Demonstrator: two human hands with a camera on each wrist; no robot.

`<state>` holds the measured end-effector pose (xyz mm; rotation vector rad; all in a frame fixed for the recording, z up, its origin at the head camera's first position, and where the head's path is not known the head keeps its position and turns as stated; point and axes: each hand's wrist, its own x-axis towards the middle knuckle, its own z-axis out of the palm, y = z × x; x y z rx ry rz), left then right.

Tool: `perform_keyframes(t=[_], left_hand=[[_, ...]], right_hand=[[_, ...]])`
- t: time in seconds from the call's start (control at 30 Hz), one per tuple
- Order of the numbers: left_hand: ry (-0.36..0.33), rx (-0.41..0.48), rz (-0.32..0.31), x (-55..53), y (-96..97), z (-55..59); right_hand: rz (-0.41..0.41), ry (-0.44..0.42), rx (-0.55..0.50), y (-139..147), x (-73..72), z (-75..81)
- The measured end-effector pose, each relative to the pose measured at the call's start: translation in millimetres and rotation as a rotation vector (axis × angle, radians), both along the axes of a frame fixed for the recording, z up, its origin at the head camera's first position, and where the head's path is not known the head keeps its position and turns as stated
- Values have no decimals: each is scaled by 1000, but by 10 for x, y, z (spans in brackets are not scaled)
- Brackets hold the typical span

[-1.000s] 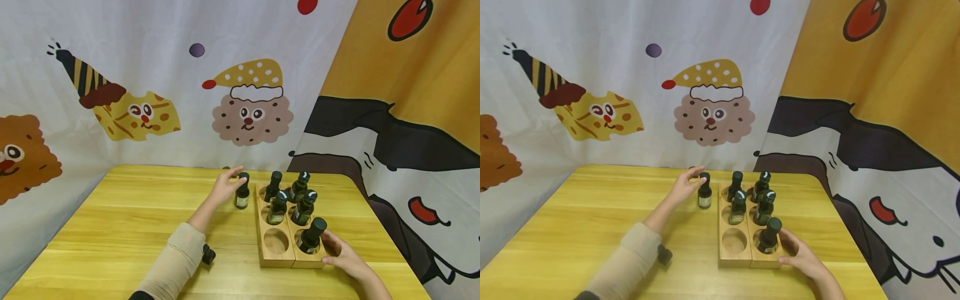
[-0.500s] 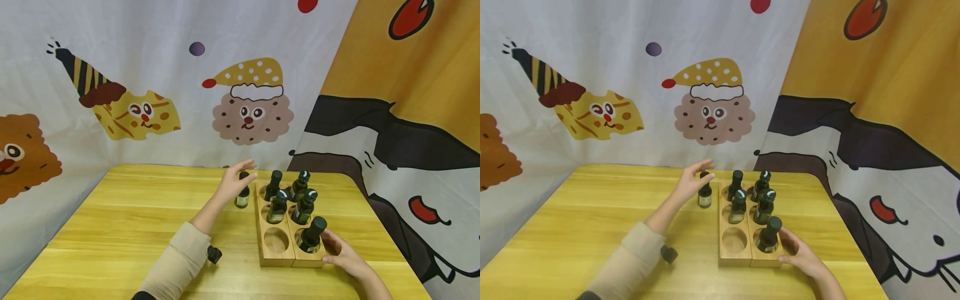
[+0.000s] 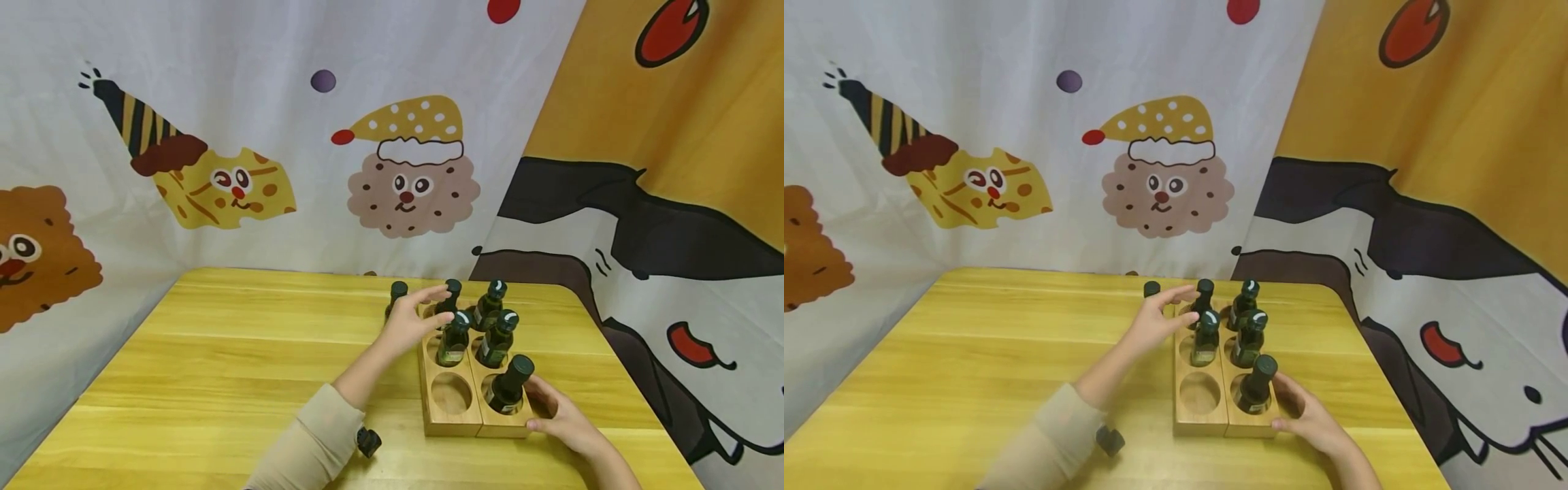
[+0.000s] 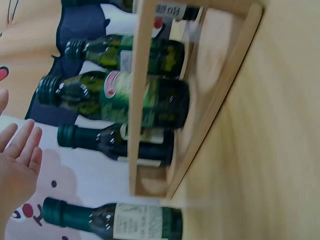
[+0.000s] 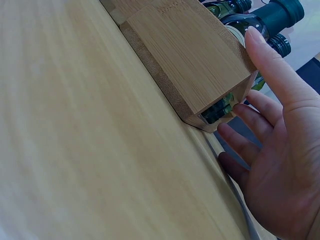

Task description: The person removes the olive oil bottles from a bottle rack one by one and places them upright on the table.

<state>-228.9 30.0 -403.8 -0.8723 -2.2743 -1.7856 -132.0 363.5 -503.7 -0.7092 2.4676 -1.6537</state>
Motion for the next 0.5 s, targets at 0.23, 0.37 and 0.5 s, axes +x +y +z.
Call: perform_keyframes(t=[0.23, 0.37, 0.5], left_hand=[[-33, 4, -28, 53, 159, -136], [-45, -13, -27, 70, 222, -225], [-69, -19, -22, 94, 258, -280]], right_hand=[[9, 2, -4, -12, 4, 8], [7, -1, -4, -9, 0, 4], [6, -8, -3, -6, 0, 5]])
